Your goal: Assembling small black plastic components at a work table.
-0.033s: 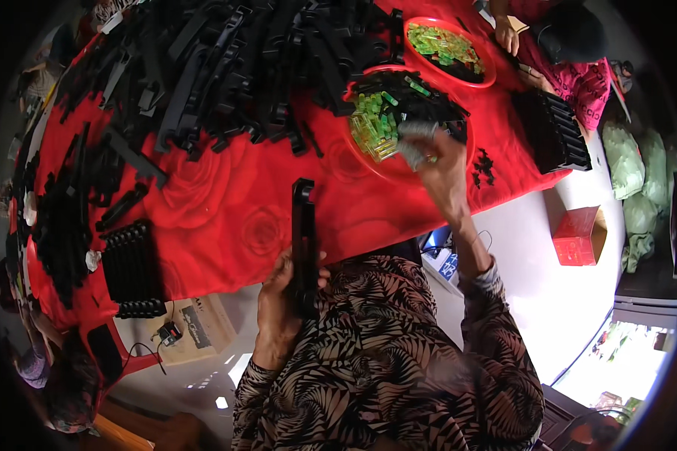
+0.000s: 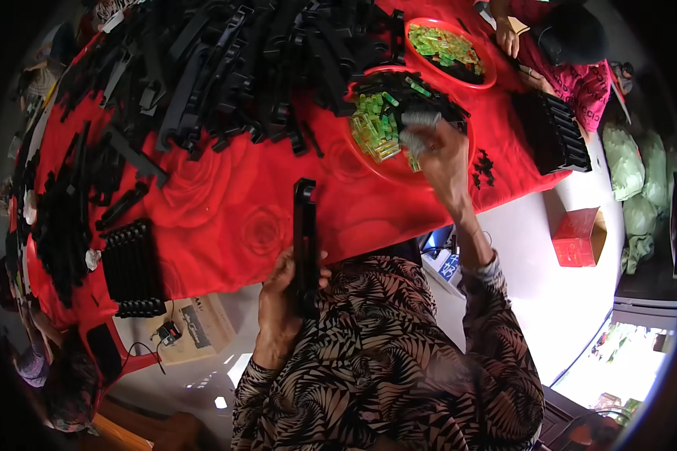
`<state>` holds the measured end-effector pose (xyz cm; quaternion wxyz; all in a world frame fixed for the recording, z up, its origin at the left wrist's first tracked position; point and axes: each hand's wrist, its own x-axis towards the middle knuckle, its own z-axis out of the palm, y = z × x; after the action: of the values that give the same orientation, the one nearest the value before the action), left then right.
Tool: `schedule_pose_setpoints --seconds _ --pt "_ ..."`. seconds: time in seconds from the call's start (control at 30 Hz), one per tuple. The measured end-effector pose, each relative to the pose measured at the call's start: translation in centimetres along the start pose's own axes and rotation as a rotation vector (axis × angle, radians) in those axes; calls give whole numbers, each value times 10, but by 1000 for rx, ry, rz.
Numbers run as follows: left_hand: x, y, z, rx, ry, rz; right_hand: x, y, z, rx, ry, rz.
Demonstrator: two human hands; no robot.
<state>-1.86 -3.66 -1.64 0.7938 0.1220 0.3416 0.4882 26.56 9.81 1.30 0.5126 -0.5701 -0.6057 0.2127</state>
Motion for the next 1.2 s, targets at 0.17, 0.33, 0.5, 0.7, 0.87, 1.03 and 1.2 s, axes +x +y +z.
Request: schedule_pose_setpoints --seconds 0.17,0.33,0.5,0.7,0.87,1.03,1.2 --pt "3 -4 -3 11 -83 -29 53 15 3 -418 -23 -88" --pt "3 -4 -1 51 -44 -41 61 15 21 -724 -29 -149" --pt "0 -7 1 30 -31 -59 59 12 31 -845 -10 -165" --pt "-13 -4 11 -7 1 -109 55 14 34 -912 87 -249" --pt "-19 -4 2 -41 56 -182 26 -19 15 -404 26 -173" --pt "-20 -8 -22 -54 103 -211 -17 -58 15 383 -636 178" --pt "-24 -7 -26 -156 145 -240 -50 -74 39 483 -920 171"
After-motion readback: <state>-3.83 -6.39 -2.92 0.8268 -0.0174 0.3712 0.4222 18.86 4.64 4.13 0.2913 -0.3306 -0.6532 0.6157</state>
